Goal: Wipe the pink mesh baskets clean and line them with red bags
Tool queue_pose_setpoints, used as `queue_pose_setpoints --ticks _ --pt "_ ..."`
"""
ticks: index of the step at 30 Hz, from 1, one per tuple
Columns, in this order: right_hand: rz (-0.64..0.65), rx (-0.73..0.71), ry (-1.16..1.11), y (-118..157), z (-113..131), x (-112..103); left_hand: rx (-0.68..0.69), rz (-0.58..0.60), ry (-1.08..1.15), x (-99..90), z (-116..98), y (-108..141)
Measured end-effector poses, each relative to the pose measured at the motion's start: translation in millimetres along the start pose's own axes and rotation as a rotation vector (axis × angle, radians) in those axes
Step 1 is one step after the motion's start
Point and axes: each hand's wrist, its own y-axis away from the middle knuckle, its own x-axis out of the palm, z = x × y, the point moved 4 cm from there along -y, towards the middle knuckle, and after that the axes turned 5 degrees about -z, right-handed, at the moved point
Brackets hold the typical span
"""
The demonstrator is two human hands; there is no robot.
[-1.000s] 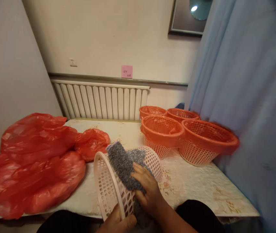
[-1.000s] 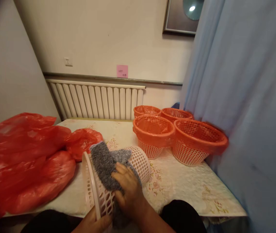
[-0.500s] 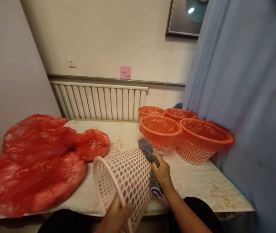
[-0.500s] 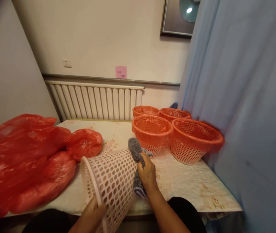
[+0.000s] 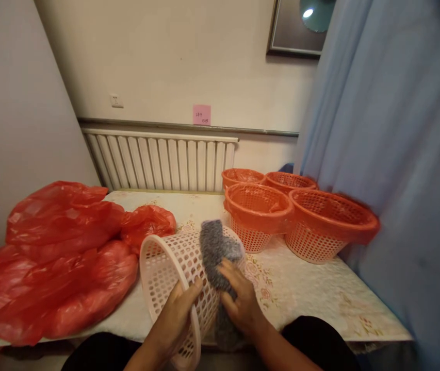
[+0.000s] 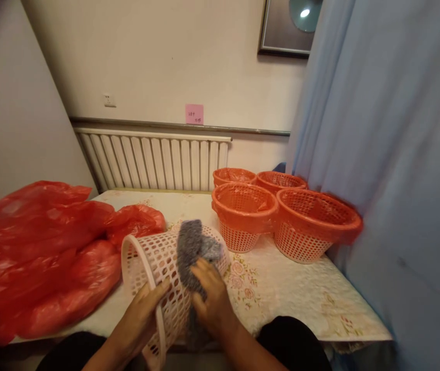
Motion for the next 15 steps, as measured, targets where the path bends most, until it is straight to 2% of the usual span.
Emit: queue_pose_setpoints --ticks 3,7,11,15 --pt "0.107 -0.163 -0.044 10 32 11 0.057 -0.015 -0.094 -16.0 9 -4" --pt "0.144 -0.154 -0.020 10 43 17 0.067 -0.028 -0.245 -35.2 21 -3" --pt "0.047 -0.069 -0.039 -3 22 13 0.082 0.013 -0.319 -36.1 26 2" --pt "-0.139 0.174 0.036 -13 -31 0 0.065 0.036 -0.355 -31.6 31 9"
